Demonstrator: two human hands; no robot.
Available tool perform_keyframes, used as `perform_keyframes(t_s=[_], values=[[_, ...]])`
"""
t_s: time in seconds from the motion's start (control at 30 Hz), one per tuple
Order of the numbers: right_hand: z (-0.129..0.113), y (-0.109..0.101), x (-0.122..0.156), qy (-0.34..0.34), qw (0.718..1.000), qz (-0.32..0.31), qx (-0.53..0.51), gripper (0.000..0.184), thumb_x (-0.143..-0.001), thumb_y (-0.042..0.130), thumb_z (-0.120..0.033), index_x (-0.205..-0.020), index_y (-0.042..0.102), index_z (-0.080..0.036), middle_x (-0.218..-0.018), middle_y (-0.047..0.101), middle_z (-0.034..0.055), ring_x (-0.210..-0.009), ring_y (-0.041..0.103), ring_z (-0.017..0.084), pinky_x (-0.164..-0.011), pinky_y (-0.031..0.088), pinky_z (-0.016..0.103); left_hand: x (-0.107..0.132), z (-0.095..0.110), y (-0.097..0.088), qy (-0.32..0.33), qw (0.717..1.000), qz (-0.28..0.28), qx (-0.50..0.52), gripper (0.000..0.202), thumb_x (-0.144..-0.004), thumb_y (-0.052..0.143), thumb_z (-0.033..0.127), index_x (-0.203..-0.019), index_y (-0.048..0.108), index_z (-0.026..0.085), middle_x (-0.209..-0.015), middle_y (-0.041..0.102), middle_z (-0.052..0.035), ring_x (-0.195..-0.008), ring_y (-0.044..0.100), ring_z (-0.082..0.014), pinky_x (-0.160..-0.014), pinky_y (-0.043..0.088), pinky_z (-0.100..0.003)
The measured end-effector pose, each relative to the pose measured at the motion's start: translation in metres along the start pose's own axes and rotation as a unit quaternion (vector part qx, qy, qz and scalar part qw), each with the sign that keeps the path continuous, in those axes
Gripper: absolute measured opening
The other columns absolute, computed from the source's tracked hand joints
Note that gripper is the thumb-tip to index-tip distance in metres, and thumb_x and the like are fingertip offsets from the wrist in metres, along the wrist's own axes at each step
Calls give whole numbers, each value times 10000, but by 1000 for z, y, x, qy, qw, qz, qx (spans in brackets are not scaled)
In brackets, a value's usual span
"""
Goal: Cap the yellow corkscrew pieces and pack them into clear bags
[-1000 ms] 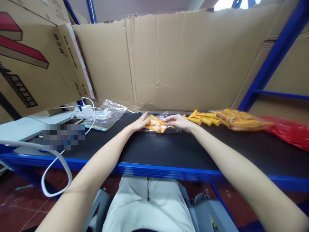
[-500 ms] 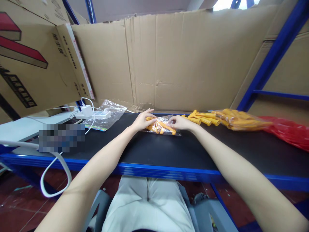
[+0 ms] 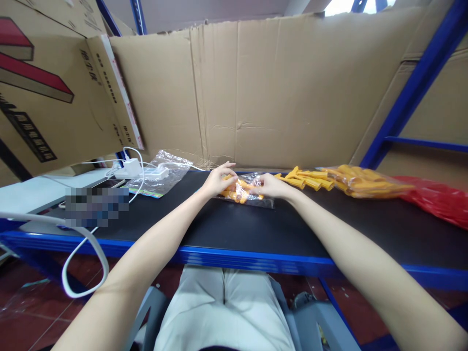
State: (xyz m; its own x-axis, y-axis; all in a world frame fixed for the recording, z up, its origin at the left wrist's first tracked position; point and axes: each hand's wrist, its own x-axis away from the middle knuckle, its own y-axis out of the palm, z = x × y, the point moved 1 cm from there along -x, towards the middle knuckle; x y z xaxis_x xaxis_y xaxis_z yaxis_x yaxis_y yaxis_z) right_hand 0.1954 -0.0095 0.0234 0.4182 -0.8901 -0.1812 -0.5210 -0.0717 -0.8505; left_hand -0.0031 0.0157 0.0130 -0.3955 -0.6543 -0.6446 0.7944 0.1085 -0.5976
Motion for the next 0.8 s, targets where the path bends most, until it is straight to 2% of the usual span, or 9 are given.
perform_keyframes(t_s=[0.13, 0.3, 0.4, 0.53, 0.67, 0.8], values=[[-5, 11, -3, -27, 996, 75, -31, 171, -640, 589, -287, -722, 623, -140, -591, 581, -11, -540, 501, 108, -523, 353, 210, -1, 0, -1, 20, 1000, 8, 8, 132, -745, 570, 249, -785, 662, 163, -1242, 519, -89, -1231, 384, -230, -1017, 288, -424], [-3, 28, -10, -101, 984, 123, -81, 127, -668, 584, -238, -710, 648, -136, -730, 634, 33, -672, 575, 149, -628, 420, 235, -1, 4, -3, 30, 1000, -4, 2, 137, -747, 573, 270, -774, 665, 172, -1248, 514, -85, -1245, 362, -243, -1020, 263, -455], [-5, 30, -10, -112, 983, 118, -90, 127, -679, 597, -226, -747, 664, -142, -818, 643, 53, -754, 593, 163, -706, 439, 258, 0, 4, -8, -7, 1000, 10, -15, 181, -780, 532, 303, -815, 658, 179, -1265, 497, -78, -1249, 350, -253, -1022, 229, -490], [-7, 26, -9, -135, 980, 87, -113, 178, -698, 598, -223, -839, 669, -141, -929, 639, 69, -873, 583, 169, -805, 428, 280, 1, -12, -10, -77, 995, 33, -57, 277, -785, 517, 332, -1015, 597, 199, -1298, 456, -82, -1257, 325, -252, -1035, 178, -495], [2, 22, -15, -61, 986, 121, -102, 165, -700, 576, -169, -837, 652, -120, -929, 634, 80, -828, 581, 149, -759, 442, 263, 5, -36, -5, -159, 983, -23, -84, 451, -752, 547, 368, -1171, 488, 210, -1299, 445, -89, -1228, 356, -254, -1045, 144, -490], [10, 20, -16, 61, 984, 152, -65, 118, -702, 593, -239, -736, 620, -129, -770, 636, 60, -688, 563, 127, -647, 441, 236, 7, -47, 0, -214, 974, -24, -69, 479, -758, 525, 432, -1178, 477, 204, -1313, 431, -103, -1230, 344, -287, -1033, 126, -515]])
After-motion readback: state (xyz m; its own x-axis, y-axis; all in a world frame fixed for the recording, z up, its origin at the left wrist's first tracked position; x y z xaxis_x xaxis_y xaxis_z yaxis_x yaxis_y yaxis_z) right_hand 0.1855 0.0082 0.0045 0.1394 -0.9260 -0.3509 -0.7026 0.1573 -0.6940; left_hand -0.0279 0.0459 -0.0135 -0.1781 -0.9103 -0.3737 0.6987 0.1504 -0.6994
